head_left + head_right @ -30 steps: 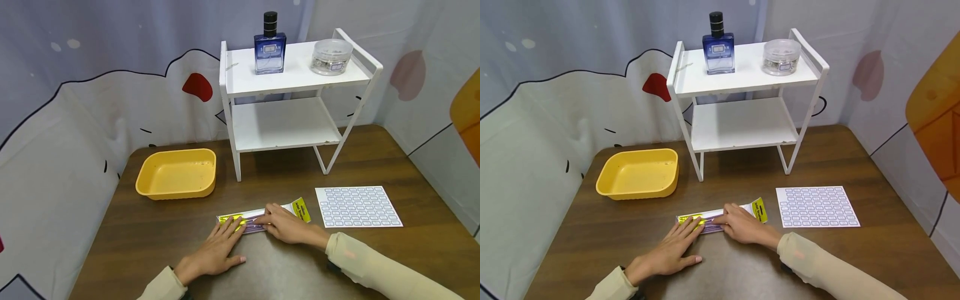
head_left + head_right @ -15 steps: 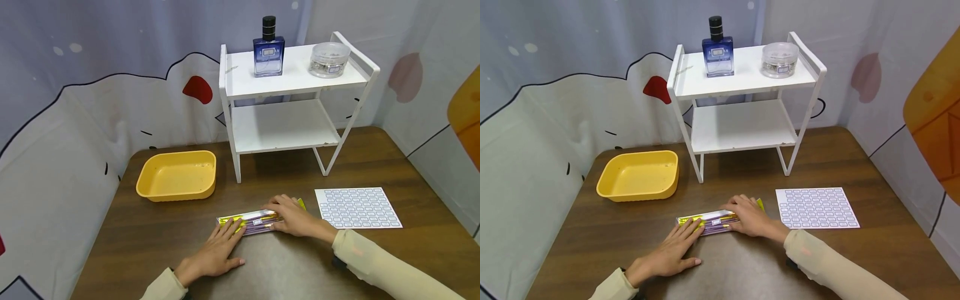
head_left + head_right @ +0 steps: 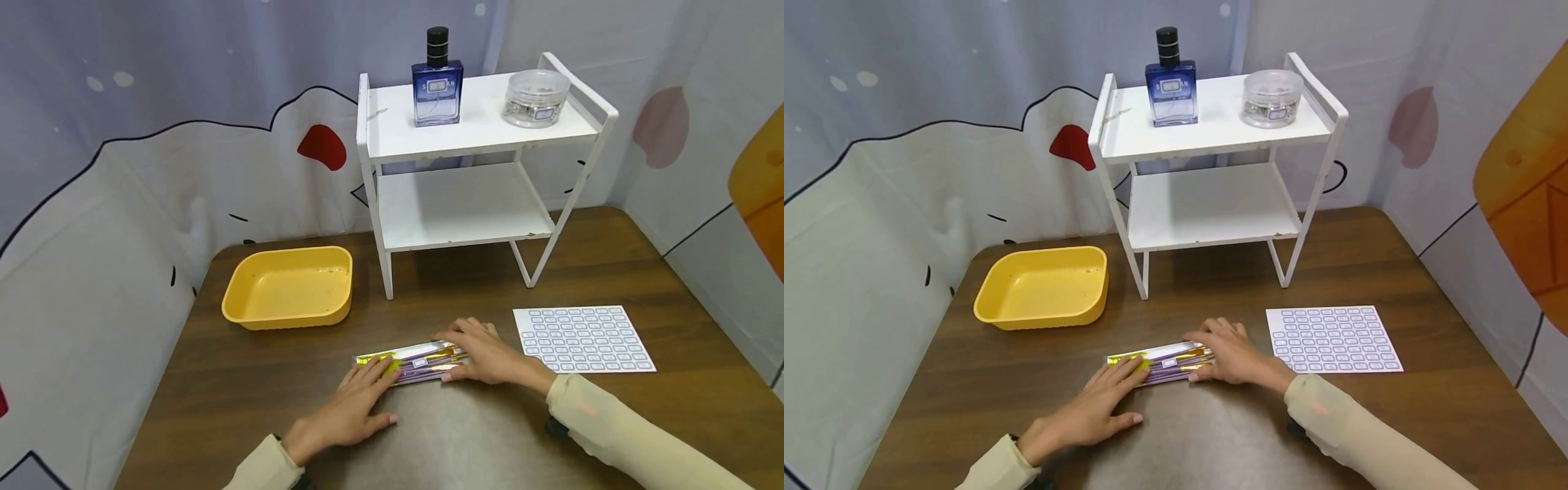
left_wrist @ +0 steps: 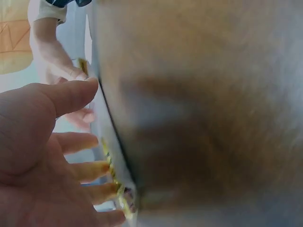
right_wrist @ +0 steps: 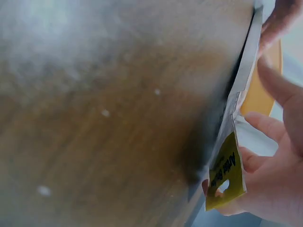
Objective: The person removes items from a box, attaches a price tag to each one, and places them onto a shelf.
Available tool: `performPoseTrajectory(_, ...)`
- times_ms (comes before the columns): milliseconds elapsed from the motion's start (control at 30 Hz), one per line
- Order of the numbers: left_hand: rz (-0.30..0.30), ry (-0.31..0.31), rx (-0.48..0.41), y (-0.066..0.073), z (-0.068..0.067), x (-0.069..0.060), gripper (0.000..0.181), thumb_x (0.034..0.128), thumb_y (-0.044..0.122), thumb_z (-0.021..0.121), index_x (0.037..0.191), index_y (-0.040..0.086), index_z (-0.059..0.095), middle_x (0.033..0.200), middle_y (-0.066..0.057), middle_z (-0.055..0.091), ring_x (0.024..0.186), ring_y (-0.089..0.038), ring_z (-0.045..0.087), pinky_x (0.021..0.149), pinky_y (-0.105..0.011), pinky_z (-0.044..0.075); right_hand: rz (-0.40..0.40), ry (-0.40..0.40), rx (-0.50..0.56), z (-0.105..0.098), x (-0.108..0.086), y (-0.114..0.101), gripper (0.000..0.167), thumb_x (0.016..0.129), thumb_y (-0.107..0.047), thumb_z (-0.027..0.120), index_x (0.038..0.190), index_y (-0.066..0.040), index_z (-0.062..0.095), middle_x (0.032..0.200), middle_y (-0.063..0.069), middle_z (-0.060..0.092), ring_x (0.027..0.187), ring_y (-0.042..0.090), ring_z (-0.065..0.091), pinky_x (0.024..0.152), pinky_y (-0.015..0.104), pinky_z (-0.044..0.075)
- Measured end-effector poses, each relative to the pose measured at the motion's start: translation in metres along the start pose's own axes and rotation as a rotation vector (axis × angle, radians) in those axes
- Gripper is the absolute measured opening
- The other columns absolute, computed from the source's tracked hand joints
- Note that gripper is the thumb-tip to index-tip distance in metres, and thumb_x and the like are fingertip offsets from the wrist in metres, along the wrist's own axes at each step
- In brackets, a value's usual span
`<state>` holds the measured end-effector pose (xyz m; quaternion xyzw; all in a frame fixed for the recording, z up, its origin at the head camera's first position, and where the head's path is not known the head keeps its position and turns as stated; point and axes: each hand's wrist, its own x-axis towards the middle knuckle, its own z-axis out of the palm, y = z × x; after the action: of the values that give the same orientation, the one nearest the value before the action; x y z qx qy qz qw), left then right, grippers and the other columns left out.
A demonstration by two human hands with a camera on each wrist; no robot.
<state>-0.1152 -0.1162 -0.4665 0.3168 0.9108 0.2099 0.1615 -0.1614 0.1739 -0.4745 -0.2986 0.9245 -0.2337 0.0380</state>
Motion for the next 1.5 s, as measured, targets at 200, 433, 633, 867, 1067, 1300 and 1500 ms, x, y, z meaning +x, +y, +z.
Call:
performPoseTrajectory(200,0.039,0.161,-0.005,-0.008,-0.025,0.006,0.065,0.0928,0.025,0.071,0.150,0.008,0.045,0.156,-0.024,0.038,0.144,-0.047,0.034,0.115,-0.067,0.027,-0.012,0.030,-0.003,0.003,-0.001,0.003,0.066,0.078,-0.033,0.084,0.137,-0.016,0.060,0.113,0.003,0.059,0.107,0.022,0.051,0.084,0.038,0.033)
performPoseTrajectory(433,0.126,0.453,-0.037,-0.022,-0.078,0.029,0.072,0.0905,0.019,0.074,0.153,0.019,0.040,0.152,-0.017,0.044,0.139,-0.037,0.045,0.111,-0.059,0.039,-0.014,0.002,0.000,0.004,-0.001,0.003,0.074,0.079,-0.028,0.084,0.145,-0.017,0.053,0.116,0.002,0.059,0.107,0.019,0.049,0.084,0.038,0.032)
performPoseTrajectory(633,0.334,0.700,-0.111,-0.029,-0.116,0.062,0.074,0.0873,0.005,0.075,0.152,0.011,0.039,0.145,-0.021,0.046,0.130,-0.036,0.051,0.107,-0.056,0.045,-0.023,0.012,0.008,0.005,-0.001,0.004,0.073,0.077,-0.027,0.085,0.142,-0.016,0.055,0.113,0.001,0.059,0.106,0.018,0.048,0.084,0.038,0.031)
performPoseTrajectory(867,0.530,0.811,-0.154,-0.024,-0.153,0.094,0.075,0.0866,-0.005,0.071,0.150,0.010,0.033,0.146,-0.024,0.042,0.127,-0.038,0.050,0.101,-0.056,0.049,-0.039,0.020,0.003,0.005,0.000,0.005,0.069,0.076,-0.025,0.086,0.139,-0.015,0.058,0.109,0.000,0.060,0.102,0.017,0.049,0.081,0.035,0.030)
performPoseTrajectory(1067,0.569,0.803,-0.175,-0.016,-0.175,0.111,0.085,0.0890,-0.004,0.068,0.156,0.023,0.024,0.144,-0.026,0.042,0.120,-0.041,0.057,0.098,-0.057,0.052,-0.043,0.005,0.004,0.003,0.001,0.006,0.066,0.076,-0.023,0.086,0.136,-0.016,0.060,0.108,-0.001,0.060,0.098,0.017,0.048,0.077,0.034,0.029)
performPoseTrajectory(1300,0.573,0.796,-0.141,-0.010,-0.184,0.122,0.100,0.0875,-0.008,0.068,0.159,0.038,0.015,0.132,-0.029,0.049,0.101,-0.037,0.065,0.093,-0.050,0.056,-0.062,-0.050,0.042,0.001,0.004,0.008,0.063,0.077,-0.020,0.085,0.136,-0.015,0.060,0.112,-0.001,0.062,0.103,0.018,0.052,0.081,0.032,0.030)
performPoseTrajectory(1500,0.534,0.794,-0.126,-0.010,-0.185,0.123,0.097,0.0869,-0.009,0.068,0.159,0.029,0.015,0.108,-0.022,0.065,0.089,-0.031,0.070,0.089,-0.048,0.058,-0.098,-0.104,0.106,-0.001,0.005,0.013,0.066,0.079,-0.017,0.083,0.140,-0.015,0.057,0.119,0.000,0.063,0.107,0.019,0.054,0.083,0.031,0.030)
